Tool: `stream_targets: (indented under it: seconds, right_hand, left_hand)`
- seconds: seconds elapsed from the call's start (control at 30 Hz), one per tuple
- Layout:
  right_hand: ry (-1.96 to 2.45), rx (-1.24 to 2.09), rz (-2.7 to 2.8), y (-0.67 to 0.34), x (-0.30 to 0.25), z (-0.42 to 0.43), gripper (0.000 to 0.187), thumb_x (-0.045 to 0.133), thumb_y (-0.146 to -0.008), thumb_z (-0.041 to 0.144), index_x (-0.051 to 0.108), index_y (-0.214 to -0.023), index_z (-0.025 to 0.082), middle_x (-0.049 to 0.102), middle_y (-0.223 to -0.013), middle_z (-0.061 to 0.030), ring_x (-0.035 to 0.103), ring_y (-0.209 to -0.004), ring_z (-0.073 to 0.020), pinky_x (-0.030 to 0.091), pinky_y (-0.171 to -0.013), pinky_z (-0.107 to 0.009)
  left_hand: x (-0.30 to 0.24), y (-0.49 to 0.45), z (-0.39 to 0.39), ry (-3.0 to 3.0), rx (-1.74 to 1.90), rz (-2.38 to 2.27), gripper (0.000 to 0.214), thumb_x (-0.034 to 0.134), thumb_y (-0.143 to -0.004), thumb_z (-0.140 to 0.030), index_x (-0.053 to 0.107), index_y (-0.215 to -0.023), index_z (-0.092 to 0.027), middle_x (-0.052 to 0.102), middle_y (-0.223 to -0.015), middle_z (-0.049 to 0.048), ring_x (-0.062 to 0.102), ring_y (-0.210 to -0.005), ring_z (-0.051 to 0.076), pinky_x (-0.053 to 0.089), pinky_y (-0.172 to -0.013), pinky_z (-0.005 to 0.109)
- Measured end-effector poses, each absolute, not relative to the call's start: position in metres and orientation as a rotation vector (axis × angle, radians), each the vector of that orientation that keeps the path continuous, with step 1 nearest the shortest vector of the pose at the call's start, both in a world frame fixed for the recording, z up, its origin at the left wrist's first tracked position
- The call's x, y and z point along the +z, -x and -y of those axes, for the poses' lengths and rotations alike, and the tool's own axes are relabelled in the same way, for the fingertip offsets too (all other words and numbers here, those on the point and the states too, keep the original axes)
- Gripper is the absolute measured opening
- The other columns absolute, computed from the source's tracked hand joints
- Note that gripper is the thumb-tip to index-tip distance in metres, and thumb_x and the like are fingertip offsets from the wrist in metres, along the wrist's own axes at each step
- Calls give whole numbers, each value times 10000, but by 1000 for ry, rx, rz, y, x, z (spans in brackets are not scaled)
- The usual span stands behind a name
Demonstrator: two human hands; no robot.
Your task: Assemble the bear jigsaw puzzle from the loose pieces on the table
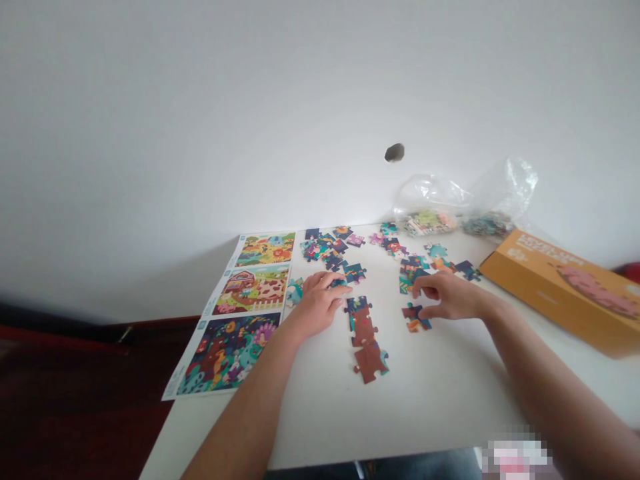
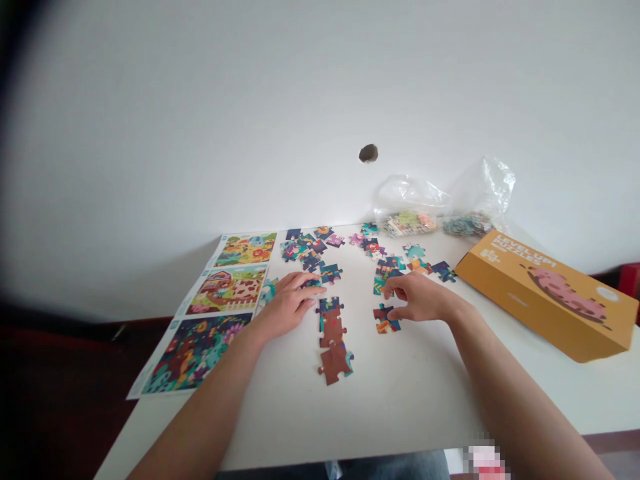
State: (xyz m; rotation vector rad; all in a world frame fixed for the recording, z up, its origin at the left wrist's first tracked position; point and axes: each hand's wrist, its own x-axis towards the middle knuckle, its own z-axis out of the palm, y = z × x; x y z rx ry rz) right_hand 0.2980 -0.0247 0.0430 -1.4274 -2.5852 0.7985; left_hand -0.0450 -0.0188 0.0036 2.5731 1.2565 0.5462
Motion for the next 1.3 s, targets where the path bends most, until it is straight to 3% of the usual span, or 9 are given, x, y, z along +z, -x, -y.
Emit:
stream_targets:
  seconds: [0.17,0.33,0.47,0.6,0.8,1.0,1.3]
  right_hand:
    - [1412,747,2628,-281,37,29,196,719,-756,391,668,-847,224,637,-764,-11,561,-670,-161,337,-600,-268]
    - [1443,669,2608,-282,39,30,166,702,-772,361,674,-866,229,665,-781,-31,600,-721,-201,363,-628,-291]
    - [1420,648,2630,-280,41,33,293,735,-749,479,666,-891,231,663,-813,-37,598,-751,-214,378,-655,-298]
    - [1404,648,2647,-265,38,39,421,742,-731,580,651,-936,224,670,-836,-50,599,-791,-233,392,-699,-316]
    - [1360,654,2599,-239,35,47,403,655,-832,569,630,-1022,215,679,-909,-64,613,-864,-243,404,-771,-339]
    - [1272,648,2614,-236,36,50,427,712,-776,531,613,-1033,205,671,-996,-72,609,-917,-253,401,-831,-367]
    - [1233,609,2621,-234,33,48,375,704,-782,516,617,-959,197,663,-894,-46,595,-829,-216,388,-771,-334]
  left_hand:
    - [-4,44,13,-2559,612,-1367,317,518,-934,-156,710,-1133,-310,584,-1267,36,463,-1184,237,378,-1057,479]
    - [-2,44,12,-2561,701,-1373,292,520,-931,-146,725,-1088,-284,593,-1265,48,455,-1199,241,384,-1051,498]
    - [9,40,20,-2575,683,-1146,207,629,-893,-248,725,-1074,-268,611,-1255,49,444,-1217,249,358,-1089,486]
    - [16,31,30,-2567,517,-917,306,755,-798,-366,723,-1088,-274,631,-1217,49,451,-1207,259,350,-1097,471]
    - [14,26,32,-2566,471,-968,303,696,-852,-328,700,-1154,-295,594,-1264,49,427,-1239,269,338,-1103,483]
    - [15,25,34,-2577,446,-993,439,769,-773,-397,683,-1191,-290,550,-1302,65,418,-1245,296,325,-1111,513]
    - [12,24,36,-2595,455,-1046,442,738,-805,-421,671,-1219,-279,524,-1267,78,458,-1193,285,371,-1089,505]
